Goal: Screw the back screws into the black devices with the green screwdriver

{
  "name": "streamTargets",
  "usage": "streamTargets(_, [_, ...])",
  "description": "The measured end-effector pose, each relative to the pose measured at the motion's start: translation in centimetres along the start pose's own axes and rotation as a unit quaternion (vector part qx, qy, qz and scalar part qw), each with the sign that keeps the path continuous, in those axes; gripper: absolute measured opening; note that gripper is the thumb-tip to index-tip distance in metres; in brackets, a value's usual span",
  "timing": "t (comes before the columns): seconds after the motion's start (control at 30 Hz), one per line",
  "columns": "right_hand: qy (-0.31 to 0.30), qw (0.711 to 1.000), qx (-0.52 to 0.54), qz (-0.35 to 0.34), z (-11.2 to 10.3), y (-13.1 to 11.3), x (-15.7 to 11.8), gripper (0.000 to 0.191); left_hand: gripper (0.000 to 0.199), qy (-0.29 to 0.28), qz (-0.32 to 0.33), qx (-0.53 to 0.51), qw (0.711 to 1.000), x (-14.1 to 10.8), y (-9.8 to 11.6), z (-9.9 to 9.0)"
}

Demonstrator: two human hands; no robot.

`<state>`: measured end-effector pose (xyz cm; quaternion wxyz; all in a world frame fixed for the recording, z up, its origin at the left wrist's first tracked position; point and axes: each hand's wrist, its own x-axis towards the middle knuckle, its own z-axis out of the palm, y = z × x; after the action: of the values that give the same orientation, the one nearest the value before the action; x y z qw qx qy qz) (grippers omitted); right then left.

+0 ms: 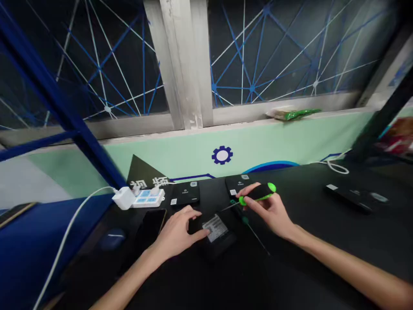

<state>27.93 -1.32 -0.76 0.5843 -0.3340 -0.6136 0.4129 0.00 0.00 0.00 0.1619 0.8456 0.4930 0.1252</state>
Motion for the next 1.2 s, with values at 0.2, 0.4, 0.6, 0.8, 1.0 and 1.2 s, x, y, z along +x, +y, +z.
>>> streamTargets(0.2, [0.034, 0.999, -0.014, -0.003, -0.3, 0.0, 0.3, 0.015, 0.048, 0.027, 0.012, -0.003, 1.0, 0.0, -0.7, 0.4])
streamTargets(0.4, [0.058, 0.998, 0.021, -0.014, -0.5, 0.2, 0.7, 0.014, 0.101, -0.016, 0.039, 0.021, 0.999, -0.2, -1.4, 0.2])
streamTargets(0.6, [0.088, 0.995, 0.039, -0.026, -0.8, 0.5, 1.0, 0.013, 0.094, -0.003, 0.034, -0.011, 0.999, -0.2, -0.7, -0.3])
streamTargets(0.8, [0.156, 0.982, 0.079, -0.066, -1.5, 1.2, 1.5, 0.012, 0.096, 0.083, 0.09, 0.015, 0.992, -0.2, 0.1, -0.5])
streamTargets(1.0, [0.176, 0.974, 0.122, -0.07, -1.6, 0.5, 1.6, 0.009, 0.097, 0.112, 0.11, 0.028, 0.987, -0.2, 0.1, -0.4])
streamTargets(1.2, [0.148, 0.98, 0.124, -0.059, -1.2, 0.3, 1.4, 0.009, 0.099, 0.109, 0.095, 0.027, 0.989, -0.3, -0.1, -0.1])
